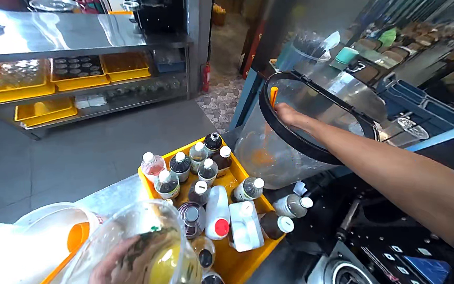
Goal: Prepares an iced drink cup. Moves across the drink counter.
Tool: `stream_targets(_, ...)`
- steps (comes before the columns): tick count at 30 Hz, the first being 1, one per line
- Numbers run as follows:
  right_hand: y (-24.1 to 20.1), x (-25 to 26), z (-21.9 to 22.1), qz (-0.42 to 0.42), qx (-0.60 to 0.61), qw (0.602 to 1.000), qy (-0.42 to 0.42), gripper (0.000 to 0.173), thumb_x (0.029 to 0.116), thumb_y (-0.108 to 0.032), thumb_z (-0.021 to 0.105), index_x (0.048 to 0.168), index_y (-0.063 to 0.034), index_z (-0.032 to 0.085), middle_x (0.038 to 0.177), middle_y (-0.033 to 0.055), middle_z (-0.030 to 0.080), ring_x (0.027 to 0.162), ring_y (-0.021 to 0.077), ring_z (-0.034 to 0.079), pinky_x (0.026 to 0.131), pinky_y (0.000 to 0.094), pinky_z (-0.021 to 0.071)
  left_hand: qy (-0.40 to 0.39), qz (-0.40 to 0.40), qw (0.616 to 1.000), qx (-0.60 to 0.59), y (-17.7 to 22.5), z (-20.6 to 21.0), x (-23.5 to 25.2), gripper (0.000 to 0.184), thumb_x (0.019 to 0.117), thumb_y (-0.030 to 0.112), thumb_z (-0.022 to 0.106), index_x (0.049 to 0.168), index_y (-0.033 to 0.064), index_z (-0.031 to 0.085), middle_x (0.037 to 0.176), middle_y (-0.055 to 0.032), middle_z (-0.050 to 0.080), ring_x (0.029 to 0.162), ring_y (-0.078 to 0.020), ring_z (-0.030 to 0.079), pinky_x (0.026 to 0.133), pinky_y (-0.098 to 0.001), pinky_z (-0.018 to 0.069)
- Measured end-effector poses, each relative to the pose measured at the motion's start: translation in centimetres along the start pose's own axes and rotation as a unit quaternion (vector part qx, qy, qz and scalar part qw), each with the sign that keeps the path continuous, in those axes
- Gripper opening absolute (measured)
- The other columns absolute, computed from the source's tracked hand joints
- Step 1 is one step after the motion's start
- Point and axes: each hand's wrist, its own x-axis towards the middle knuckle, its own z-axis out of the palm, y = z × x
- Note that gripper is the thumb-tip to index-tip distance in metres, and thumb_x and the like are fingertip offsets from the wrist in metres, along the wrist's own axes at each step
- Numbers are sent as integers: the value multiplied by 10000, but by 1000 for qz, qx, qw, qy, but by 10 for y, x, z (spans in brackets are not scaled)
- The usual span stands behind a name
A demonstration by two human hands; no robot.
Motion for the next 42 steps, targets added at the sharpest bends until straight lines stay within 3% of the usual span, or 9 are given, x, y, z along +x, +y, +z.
stream_targets(2, -5, -13, -1, 0, 68, 998, 2, 227, 1028, -217, 594, 1032, -8, 681, 906, 162, 693, 833, 279, 676, 765, 522, 546, 1, -1, 1000, -31, -2, 2, 14, 832, 798, 267, 874, 1420, -14, 398, 1370, -34, 569, 1266, -161, 570, 1096, -396, 501)
stream_targets(5, -18, -40, -13, 23, 121, 992, 17, 301, 1057, -298, 543, 964, -38, 662, 762, 88, 657, 636, 166, 619, 609, 383, 523, 1, -17, 998, -60, -2, 11, 31, 844, 828, 167, 841, 1443, -76, 317, 1358, -130, 581, 1244, -248, 602, 1049, -435, 550)
stream_targets(7, -26, -64, -27, 28, 175, 984, 31, 230, 1070, -242, 546, 1094, -46, 664, 789, 51, 666, 588, 99, 610, 569, 272, 537, 20, -25, 997, -65, -6, 20, 46, 835, 820, 193, 842, 1418, -107, 343, 1293, -188, 623, 1179, -292, 645, 974, -438, 593)
stream_targets(9, -32, -88, -49, 11, 239, 970, 43, 188, 1070, -146, 536, 1164, -14, 630, 956, 119, 739, 755, 193, 746, 708, 342, 645, 34, -38, 996, -77, -10, 31, 61, 842, 794, 243, 866, 1416, -73, 396, 1242, -193, 659, 1124, -308, 678, 923, -436, 620)
stream_targets(12, -50, -133, -88, -54, 243, 966, 70, 177, 1087, -97, 485, 1154, 12, 607, 1091, 167, 740, 896, 275, 767, 806, 409, 657, 8, -63, 996, -57, -17, 47, 87, 820, 760, 339, 878, 1408, 47, 469, 1183, -123, 709, 1069, -273, 711, 872, -422, 638)
stream_targets(17, -87, -220, -120, -155, 176, 966, 110, 134, 1060, -33, 516, 1103, -17, 642, 1128, 118, 749, 910, 240, 770, 809, 384, 664, -45, -107, 993, 8, -36, 78, 131, 838, 743, 360, 884, 1453, 183, 475, 1180, -63, 712, 1046, -213, 714, 848, -443, 627)
stream_targets(26, -83, -281, -129, -289, 116, 936, 165, 106, 1026, 0, 564, 1115, -7, 620, 1143, 113, 735, 998, 237, 748, 840, 393, 661, -189, -100, 976, -32, -57, 130, 183, 706, 852, 308, 842, 1460, 197, 501, 1154, -125, 718, 991, -290, 706, 832, -520, 587)
stream_targets(34, -56, -269, -143, -141, 225, 911, 315, 149, 1094, -89, 465, 1201, -10, 533, 1067, 134, 739, 845, 263, 768, 779, 420, 665, -246, -89, 965, 30, -92, 168, 193, 836, 725, 339, 933, 1424, 163, 508, 1211, -157, 660, 1034, -325, 684, 836, -556, 593)
stream_targets(42, -40, -241, -146, -10, 280, 856, 435, 237, 1111, -209, 460, 1273, -37, 485, 1008, 131, 713, 720, 264, 749, 659, 460, 663, -319, -82, 944, 4, -115, 194, 185, 962, 723, 394, 914, 1505, 165, 402, 1285, -80, 682, 1169, -181, 677, 994, -413, 584)
